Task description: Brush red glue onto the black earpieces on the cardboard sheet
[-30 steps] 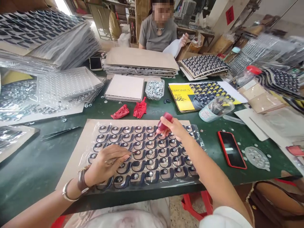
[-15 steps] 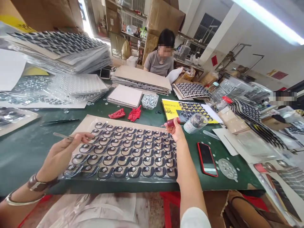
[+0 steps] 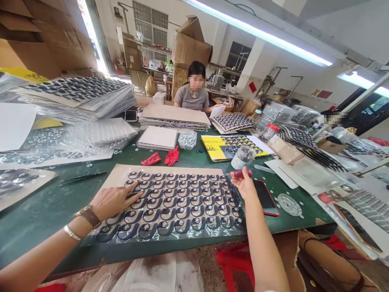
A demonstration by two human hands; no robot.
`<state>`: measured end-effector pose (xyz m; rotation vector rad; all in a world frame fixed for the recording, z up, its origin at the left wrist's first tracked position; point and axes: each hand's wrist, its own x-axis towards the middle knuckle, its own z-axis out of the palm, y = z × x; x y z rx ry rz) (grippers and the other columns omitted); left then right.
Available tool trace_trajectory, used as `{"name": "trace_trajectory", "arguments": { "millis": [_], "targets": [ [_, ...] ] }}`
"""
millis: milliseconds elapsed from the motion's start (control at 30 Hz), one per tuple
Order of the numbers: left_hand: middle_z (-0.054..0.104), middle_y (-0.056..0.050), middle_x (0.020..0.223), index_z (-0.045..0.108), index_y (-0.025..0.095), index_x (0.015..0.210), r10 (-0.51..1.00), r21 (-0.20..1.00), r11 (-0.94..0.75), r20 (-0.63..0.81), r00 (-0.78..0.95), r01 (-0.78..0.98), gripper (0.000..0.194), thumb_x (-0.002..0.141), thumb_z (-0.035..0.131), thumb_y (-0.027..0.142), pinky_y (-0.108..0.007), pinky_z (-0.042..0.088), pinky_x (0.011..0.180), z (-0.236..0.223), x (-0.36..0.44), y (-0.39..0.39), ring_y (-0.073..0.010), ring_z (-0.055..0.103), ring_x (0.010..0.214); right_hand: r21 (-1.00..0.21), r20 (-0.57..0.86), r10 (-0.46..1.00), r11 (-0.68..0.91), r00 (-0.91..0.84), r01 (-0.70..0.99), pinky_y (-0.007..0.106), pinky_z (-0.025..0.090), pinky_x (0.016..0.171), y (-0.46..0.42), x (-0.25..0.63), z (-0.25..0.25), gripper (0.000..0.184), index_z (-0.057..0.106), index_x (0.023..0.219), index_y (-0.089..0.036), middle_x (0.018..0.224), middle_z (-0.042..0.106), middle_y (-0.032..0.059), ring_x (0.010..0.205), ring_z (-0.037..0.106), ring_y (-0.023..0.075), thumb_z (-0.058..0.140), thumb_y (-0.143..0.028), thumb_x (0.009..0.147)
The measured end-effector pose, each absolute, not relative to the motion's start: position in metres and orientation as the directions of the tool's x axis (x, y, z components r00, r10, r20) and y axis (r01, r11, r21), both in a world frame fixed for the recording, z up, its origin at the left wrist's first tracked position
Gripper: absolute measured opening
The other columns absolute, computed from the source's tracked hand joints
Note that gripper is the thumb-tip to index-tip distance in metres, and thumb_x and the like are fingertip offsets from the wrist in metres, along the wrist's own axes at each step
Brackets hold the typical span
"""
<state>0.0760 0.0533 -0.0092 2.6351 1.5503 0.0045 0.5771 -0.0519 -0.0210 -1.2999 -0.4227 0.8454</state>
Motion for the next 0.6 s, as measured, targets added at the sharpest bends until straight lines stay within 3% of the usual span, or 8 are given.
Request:
{"name": "trace_trajectory", "arguments": {
  "millis": [167,400,500,600],
  "targets": [
    [0.072,-0.019,0.092,0.049,0.017,0.14,0.895,-0.005,-0.439,-0.084,0.437,0.898,0.067,0.094,0.029,0.061,-0.041,0.048,0.073,-0.009,0.064,0.05,-0.0373,0.07,0.086,-0.912,-0.262,0.706,0.041,0.658,-0.407,0.026,0.059,0.066,-0.087,0.574,-0.032,0.043,0.069,0.075,-0.016,0.07,0.075,0.0089,0.056,0.07,0.0152,0.061,-0.056,0.089],
    [0.072,-0.019,0.086,0.052,0.017,0.138,0.924,-0.009,-0.375,-0.086,0.373,0.927,0.072,0.09,0.028,0.065,-0.042,0.048,0.072,-0.006,0.04,0.058,-0.0389,0.069,0.086,-0.879,-0.309,0.755,0.007,0.579,-0.477,0.049,0.053,0.093,-0.06,0.552,-0.028,0.048,0.068,0.082,-0.016,0.068,0.074,0.0068,0.057,0.07,0.0188,0.061,-0.064,0.084],
    [0.072,-0.017,0.081,0.055,0.018,0.136,0.933,0.012,-0.355,-0.067,0.355,0.935,0.073,0.089,0.03,0.068,-0.038,0.048,0.069,-0.006,0.031,0.063,-0.0375,0.069,0.082,-0.877,-0.294,0.771,0.016,0.564,-0.48,0.051,0.052,0.094,-0.047,0.54,-0.029,0.047,0.067,0.083,-0.016,0.065,0.073,0.0057,0.058,0.07,0.0195,0.063,-0.063,0.084],
    [0.071,-0.015,0.076,0.055,0.02,0.136,0.935,0.04,-0.351,-0.034,0.353,0.935,0.07,0.09,0.032,0.067,-0.036,0.046,0.064,-0.006,0.022,0.063,-0.036,0.07,0.076,-0.882,-0.262,0.776,0.048,0.573,-0.469,0.044,0.055,0.088,-0.037,0.532,-0.031,0.044,0.067,0.082,-0.016,0.068,0.074,0.0068,0.058,0.07,0.019,0.066,-0.06,0.083]
  ]
}}
